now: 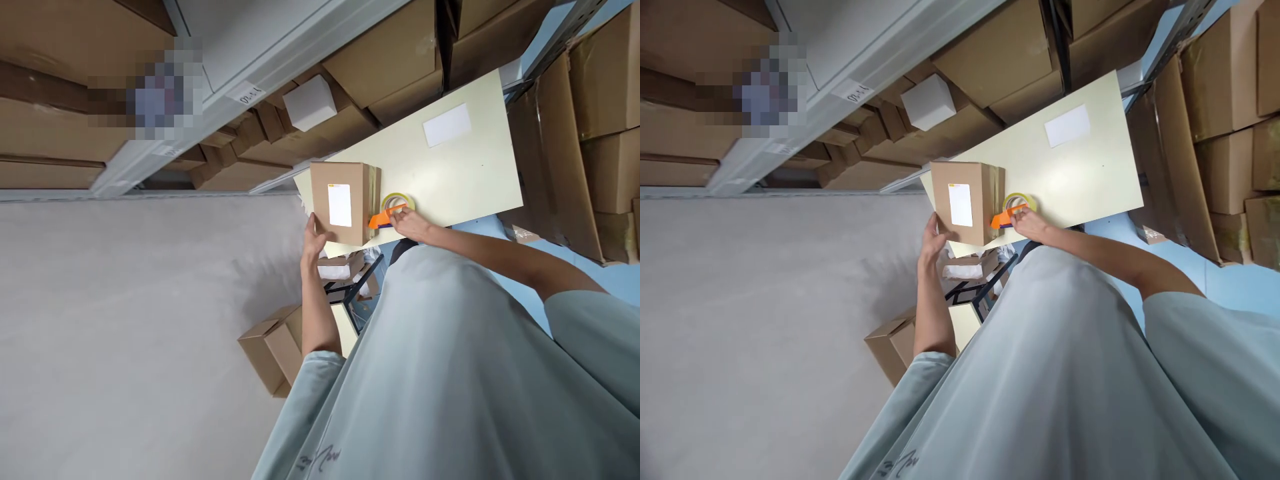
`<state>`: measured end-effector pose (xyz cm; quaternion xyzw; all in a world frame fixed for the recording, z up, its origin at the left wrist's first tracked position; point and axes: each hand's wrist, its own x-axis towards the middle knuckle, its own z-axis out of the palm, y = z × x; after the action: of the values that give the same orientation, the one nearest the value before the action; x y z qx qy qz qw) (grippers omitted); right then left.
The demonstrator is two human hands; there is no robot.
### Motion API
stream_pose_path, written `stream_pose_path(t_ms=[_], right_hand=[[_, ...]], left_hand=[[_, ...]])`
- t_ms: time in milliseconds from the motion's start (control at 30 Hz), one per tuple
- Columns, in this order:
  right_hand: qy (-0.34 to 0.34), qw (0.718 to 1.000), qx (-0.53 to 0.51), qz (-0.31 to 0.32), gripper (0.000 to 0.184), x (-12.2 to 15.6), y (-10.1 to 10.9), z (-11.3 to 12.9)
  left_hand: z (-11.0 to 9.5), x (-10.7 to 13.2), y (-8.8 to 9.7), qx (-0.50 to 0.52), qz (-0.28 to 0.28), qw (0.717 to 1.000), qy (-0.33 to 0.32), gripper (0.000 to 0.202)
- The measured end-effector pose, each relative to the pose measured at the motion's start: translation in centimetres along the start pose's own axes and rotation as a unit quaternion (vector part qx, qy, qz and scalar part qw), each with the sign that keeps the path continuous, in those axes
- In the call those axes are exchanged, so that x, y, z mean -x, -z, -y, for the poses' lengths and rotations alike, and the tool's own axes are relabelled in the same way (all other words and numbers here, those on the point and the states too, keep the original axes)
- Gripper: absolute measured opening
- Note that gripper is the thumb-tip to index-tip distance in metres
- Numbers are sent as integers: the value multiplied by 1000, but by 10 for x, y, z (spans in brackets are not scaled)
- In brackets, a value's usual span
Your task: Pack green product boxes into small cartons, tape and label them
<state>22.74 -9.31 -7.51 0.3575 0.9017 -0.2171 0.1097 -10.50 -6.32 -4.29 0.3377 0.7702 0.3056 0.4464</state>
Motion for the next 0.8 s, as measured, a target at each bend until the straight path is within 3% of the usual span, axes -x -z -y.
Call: stream_pose_path(t_ms=[100,200,300,367,500,633,700,800], right_hand=[[14,1000,-19,7,46,-15,-3,32],[11,1000,-24,9,48,-25,-4,49],[5,1000,-27,-5,50,-24,-6,50],[1,1000,-14,-4,50,-20,-9,44],[14,1000,-3,16,51,-5,-22,29],[30,999,-29,-3,50,28,-35,11],[17,999,-31,-12,51,50,-36,-8],[-17,1000,-17,-15,55,85,-31,-54]], left_hand=[[-21,-20,-31,-87,-4,995,-51,92],[-41,-37,-99,-141,-33,981,-132,98],[-51,-45,-162,-140,-55,982,-110,117],[-51,-47,-183,-151,-65,981,-99,117],[-42,-46,-183,-190,-82,971,-123,110],[-38,-49,-177,-175,-59,976,-115,111],[-38,-49,-180,-163,-56,979,-113,112],[-40,-46,-185,-144,-56,981,-115,113]])
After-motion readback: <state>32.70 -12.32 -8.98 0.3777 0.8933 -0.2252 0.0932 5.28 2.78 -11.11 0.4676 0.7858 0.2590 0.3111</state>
